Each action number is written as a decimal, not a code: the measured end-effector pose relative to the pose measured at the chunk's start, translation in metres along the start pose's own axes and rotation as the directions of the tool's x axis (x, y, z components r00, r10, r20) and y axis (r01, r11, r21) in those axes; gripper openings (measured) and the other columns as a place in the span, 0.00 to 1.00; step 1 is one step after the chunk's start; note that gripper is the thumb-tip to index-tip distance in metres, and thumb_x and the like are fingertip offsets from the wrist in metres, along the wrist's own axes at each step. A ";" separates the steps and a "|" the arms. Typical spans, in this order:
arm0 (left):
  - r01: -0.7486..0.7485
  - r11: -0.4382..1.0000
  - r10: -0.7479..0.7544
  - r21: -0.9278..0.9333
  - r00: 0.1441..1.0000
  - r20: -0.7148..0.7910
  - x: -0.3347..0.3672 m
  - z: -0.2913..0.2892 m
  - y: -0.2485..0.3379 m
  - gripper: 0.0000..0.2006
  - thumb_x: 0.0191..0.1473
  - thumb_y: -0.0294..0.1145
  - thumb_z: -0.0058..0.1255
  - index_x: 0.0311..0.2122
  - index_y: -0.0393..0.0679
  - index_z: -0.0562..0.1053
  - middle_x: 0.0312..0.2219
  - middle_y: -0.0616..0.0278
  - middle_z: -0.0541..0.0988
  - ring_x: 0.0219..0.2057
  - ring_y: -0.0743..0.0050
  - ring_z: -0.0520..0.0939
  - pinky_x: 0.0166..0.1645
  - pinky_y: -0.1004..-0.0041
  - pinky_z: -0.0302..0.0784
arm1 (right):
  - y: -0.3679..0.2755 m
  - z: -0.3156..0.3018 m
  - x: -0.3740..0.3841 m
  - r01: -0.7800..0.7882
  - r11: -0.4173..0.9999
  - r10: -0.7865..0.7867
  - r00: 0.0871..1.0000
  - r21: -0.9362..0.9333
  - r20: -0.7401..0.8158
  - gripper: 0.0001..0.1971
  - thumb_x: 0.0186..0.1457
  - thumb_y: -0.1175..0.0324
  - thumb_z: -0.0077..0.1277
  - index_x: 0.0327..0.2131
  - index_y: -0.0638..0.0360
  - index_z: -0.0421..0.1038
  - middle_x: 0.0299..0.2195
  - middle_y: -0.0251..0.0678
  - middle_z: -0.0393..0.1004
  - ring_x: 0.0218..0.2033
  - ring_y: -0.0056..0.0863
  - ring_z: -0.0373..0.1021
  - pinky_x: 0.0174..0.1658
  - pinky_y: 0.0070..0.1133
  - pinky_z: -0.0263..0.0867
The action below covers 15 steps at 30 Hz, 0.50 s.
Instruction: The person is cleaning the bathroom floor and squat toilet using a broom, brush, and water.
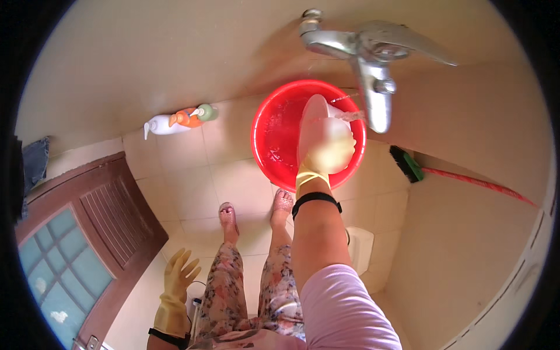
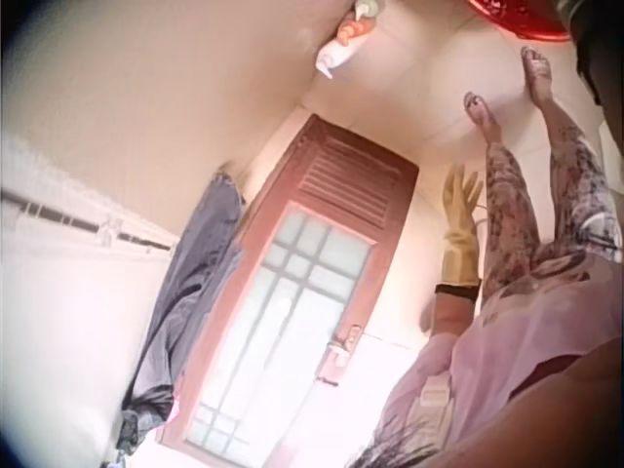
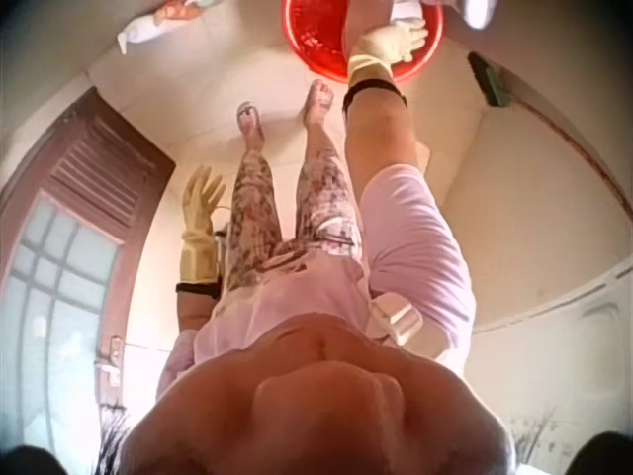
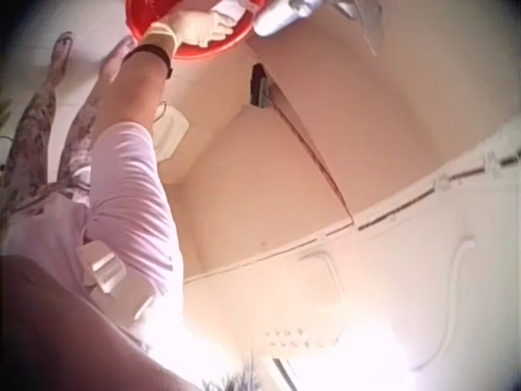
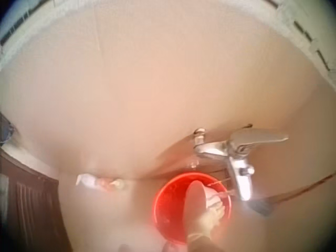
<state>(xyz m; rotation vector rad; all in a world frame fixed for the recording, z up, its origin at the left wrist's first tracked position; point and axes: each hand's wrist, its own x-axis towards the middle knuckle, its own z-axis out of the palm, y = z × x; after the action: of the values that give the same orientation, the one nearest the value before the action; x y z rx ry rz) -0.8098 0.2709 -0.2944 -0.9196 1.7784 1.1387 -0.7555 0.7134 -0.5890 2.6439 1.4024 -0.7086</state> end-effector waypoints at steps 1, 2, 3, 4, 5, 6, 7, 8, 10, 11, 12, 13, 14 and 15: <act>-0.011 1.000 0.011 -0.006 0.999 -0.049 -0.002 -0.007 0.008 0.24 0.62 0.40 0.49 0.60 0.42 0.63 0.57 0.54 0.69 0.53 0.53 0.76 0.54 0.60 0.77 | -0.019 -0.011 -0.047 -0.022 0.981 0.004 0.996 0.191 0.089 0.33 0.66 0.42 0.20 0.63 0.53 0.56 0.63 0.37 0.57 0.65 0.40 0.51 0.66 0.36 0.51; -0.001 1.000 0.001 -0.012 0.998 -0.069 0.001 -0.008 0.012 0.24 0.62 0.40 0.49 0.60 0.42 0.63 0.57 0.54 0.69 0.53 0.53 0.76 0.54 0.60 0.77 | -0.031 -0.018 -0.069 -0.056 0.927 -0.001 0.988 0.371 0.152 0.33 0.66 0.42 0.20 0.63 0.53 0.56 0.64 0.35 0.57 0.67 0.39 0.49 0.66 0.36 0.50; -0.014 1.000 0.013 -0.028 0.999 -0.045 0.010 -0.004 0.004 0.24 0.62 0.40 0.49 0.60 0.42 0.63 0.57 0.54 0.69 0.53 0.53 0.76 0.54 0.59 0.77 | -0.016 0.008 -0.047 -0.027 0.825 -0.026 0.996 0.564 0.085 0.33 0.66 0.42 0.23 0.63 0.53 0.55 0.65 0.35 0.55 0.68 0.39 0.47 0.67 0.35 0.49; -0.033 0.999 0.031 -0.038 0.998 -0.053 0.015 -0.008 0.002 0.24 0.63 0.40 0.48 0.60 0.42 0.63 0.57 0.53 0.70 0.53 0.53 0.76 0.54 0.59 0.76 | -0.015 0.020 -0.046 -0.026 0.832 -0.031 0.995 0.554 0.094 0.33 0.66 0.42 0.23 0.63 0.53 0.55 0.65 0.35 0.55 0.68 0.39 0.47 0.67 0.35 0.49; -0.057 0.998 0.054 -0.042 0.997 -0.059 0.018 -0.010 0.002 0.24 0.63 0.41 0.48 0.60 0.42 0.63 0.57 0.53 0.70 0.54 0.52 0.75 0.55 0.59 0.76 | -0.013 0.030 -0.046 -0.071 0.779 0.004 0.994 0.623 0.108 0.32 0.66 0.44 0.27 0.65 0.55 0.53 0.66 0.39 0.54 0.66 0.39 0.50 0.66 0.34 0.49; -0.051 0.998 0.048 -0.044 0.996 -0.072 0.020 -0.012 0.001 0.24 0.63 0.41 0.48 0.60 0.42 0.63 0.57 0.53 0.70 0.54 0.52 0.75 0.55 0.59 0.76 | -0.010 0.037 -0.045 -0.116 0.719 0.041 0.991 0.686 0.124 0.32 0.66 0.46 0.31 0.66 0.57 0.51 0.67 0.42 0.53 0.65 0.39 0.54 0.66 0.33 0.49; -0.075 0.996 0.069 -0.057 0.994 -0.090 0.021 -0.014 -0.001 0.23 0.64 0.39 0.46 0.60 0.40 0.62 0.57 0.51 0.69 0.54 0.51 0.75 0.56 0.58 0.76 | -0.005 0.043 -0.044 -0.174 0.563 0.002 0.978 0.808 0.209 0.30 0.66 0.50 0.36 0.64 0.60 0.53 0.65 0.46 0.55 0.61 0.38 0.60 0.63 0.32 0.54; -0.102 0.993 0.094 -0.067 0.990 -0.109 0.021 -0.018 -0.003 0.23 0.65 0.36 0.43 0.61 0.37 0.61 0.57 0.48 0.69 0.54 0.49 0.75 0.56 0.58 0.76 | 0.004 0.055 -0.036 -0.189 0.567 0.001 0.974 0.802 0.228 0.30 0.66 0.50 0.36 0.64 0.60 0.53 0.65 0.46 0.55 0.61 0.38 0.60 0.63 0.32 0.54; -0.091 0.993 0.083 -0.071 0.990 -0.113 0.019 -0.022 -0.005 0.24 0.65 0.37 0.44 0.61 0.37 0.60 0.57 0.47 0.68 0.55 0.48 0.74 0.57 0.58 0.75 | 0.030 0.085 0.009 -0.623 0.076 -0.181 0.760 0.779 0.625 0.23 0.65 0.54 0.39 0.56 0.57 0.68 0.52 0.40 0.72 0.51 0.36 0.69 0.58 0.30 0.62; -0.082 0.994 0.074 -0.074 0.992 -0.104 0.020 -0.022 -0.006 0.24 0.64 0.37 0.44 0.61 0.37 0.60 0.57 0.46 0.68 0.55 0.48 0.74 0.57 0.57 0.75 | 0.048 0.102 0.036 -0.475 0.291 -0.236 0.806 0.831 0.543 0.19 0.64 0.59 0.40 0.52 0.57 0.71 0.47 0.38 0.75 0.46 0.34 0.71 0.53 0.29 0.65; -0.074 0.993 0.066 -0.087 0.994 -0.087 0.025 -0.015 -0.010 0.24 0.64 0.37 0.44 0.61 0.37 0.60 0.57 0.46 0.68 0.55 0.48 0.74 0.57 0.57 0.75 | 0.067 0.115 0.081 -0.263 0.481 -0.318 0.837 0.836 0.446 0.16 0.62 0.64 0.42 0.48 0.57 0.74 0.41 0.36 0.78 0.41 0.31 0.74 0.49 0.28 0.69; -0.030 0.993 0.030 -0.117 1.000 -0.004 0.038 0.005 -0.023 0.25 0.64 0.38 0.44 0.61 0.37 0.60 0.57 0.46 0.68 0.55 0.47 0.74 0.57 0.57 0.75 | 0.086 0.111 0.173 -0.112 0.560 -0.391 0.838 0.821 0.381 0.14 0.60 0.67 0.44 0.47 0.58 0.74 0.39 0.35 0.78 0.38 0.29 0.74 0.44 0.26 0.70; 0.013 0.989 -0.003 -0.145 0.997 0.072 0.047 0.020 -0.035 0.25 0.64 0.38 0.45 0.61 0.36 0.60 0.58 0.45 0.68 0.55 0.47 0.74 0.57 0.57 0.75 | 0.089 0.093 0.240 0.038 0.625 -0.463 0.823 0.779 0.331 0.13 0.57 0.71 0.46 0.45 0.58 0.75 0.37 0.34 0.78 0.34 0.26 0.74 0.40 0.25 0.71; 0.005 0.994 -0.003 -0.113 1.000 0.018 0.043 0.009 -0.034 0.25 0.64 0.38 0.45 0.61 0.36 0.60 0.58 0.45 0.68 0.55 0.47 0.74 0.57 0.57 0.75 | 0.106 0.114 0.207 -0.022 0.636 -0.434 0.816 0.771 0.381 0.13 0.57 0.71 0.46 0.45 0.58 0.75 0.37 0.34 0.78 0.34 0.26 0.74 0.40 0.25 0.71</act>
<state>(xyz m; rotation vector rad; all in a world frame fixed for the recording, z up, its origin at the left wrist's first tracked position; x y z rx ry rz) -0.7952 0.2621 -0.3474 -0.9763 1.7108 1.2522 -0.6135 0.7805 -0.7946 2.3380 1.4436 -2.3155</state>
